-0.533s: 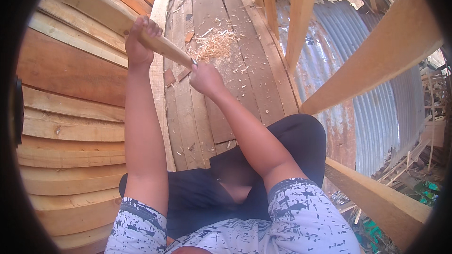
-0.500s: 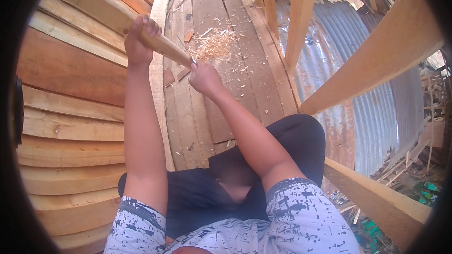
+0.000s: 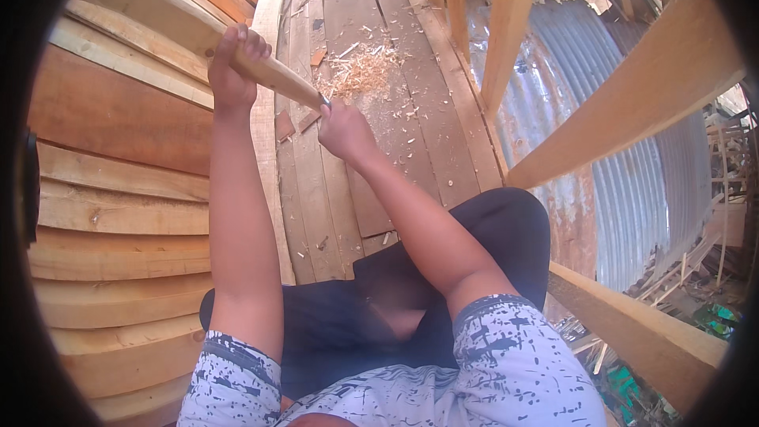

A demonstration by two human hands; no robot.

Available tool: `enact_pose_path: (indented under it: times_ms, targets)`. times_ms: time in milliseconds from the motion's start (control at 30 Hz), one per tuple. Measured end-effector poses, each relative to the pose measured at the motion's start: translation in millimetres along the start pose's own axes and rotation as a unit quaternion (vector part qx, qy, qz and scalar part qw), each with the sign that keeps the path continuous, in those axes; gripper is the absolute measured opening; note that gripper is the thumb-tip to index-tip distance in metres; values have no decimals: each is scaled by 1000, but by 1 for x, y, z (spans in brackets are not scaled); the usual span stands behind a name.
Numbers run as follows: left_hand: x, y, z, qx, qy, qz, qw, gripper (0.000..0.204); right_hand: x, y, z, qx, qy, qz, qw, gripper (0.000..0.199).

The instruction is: The person sits cross-legged on a wooden floor and uses a knife to carve a long, curved piece of wood. They hold the wood with their left hand and repeatedly scrape the surface with the knife in their right hand, producing wood shavings.

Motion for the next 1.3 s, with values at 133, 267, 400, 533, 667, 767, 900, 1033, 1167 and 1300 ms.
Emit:
enact_pose_path:
  times_ms: [133, 267, 400, 533, 667, 767, 900, 1033, 1167, 1300]
  targets:
    - [3, -2, 7, -9, -4, -10, 1000, 24, 34, 110, 49, -118, -45, 70, 989, 37]
    - [-6, 4, -1, -2, 2, -9, 1000, 24, 20, 79, 37, -128, -57, 71, 988, 36]
    - [-6, 8, -10, -19, 12, 7, 1000, 24, -3, -2, 10, -22, 20, -31, 999, 34]
    - [-2, 10, -18, 1, 64, 44, 997, 23, 23, 66, 42, -30, -30, 40, 998, 33]
    - [-17, 32, -23, 64, 123, 77, 987, 21, -6, -18, 20, 23, -22, -55, 998, 34]
    - [-24, 30, -13, 90, 128, 88, 984, 24, 8, 21, 24, 5, -21, -21, 1000, 32]
    - [-43, 36, -9, 91, 109, 70, 987, 27, 16, 34, 43, -55, -74, -8, 996, 29]
    - [-72, 52, -26, 141, 182, 60, 971, 31, -13, -23, 23, 7, -33, -73, 997, 32]
    - [-102, 63, -37, 133, 177, 76, 972, 33, 16, 49, 47, -30, -40, -9, 999, 30]
    - [-135, 88, -66, 129, 231, 111, 958, 33, -31, -32, 47, -17, -93, -119, 988, 32]
Point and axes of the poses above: each hand's wrist, its own x-axis towards the middle knuckle, its own z-axis out of the palm, y = z × x, the point moved 9 cm from there along x, towards the middle knuckle, and after that the axes turned 9 degrees about z, right-handed, at the moved point
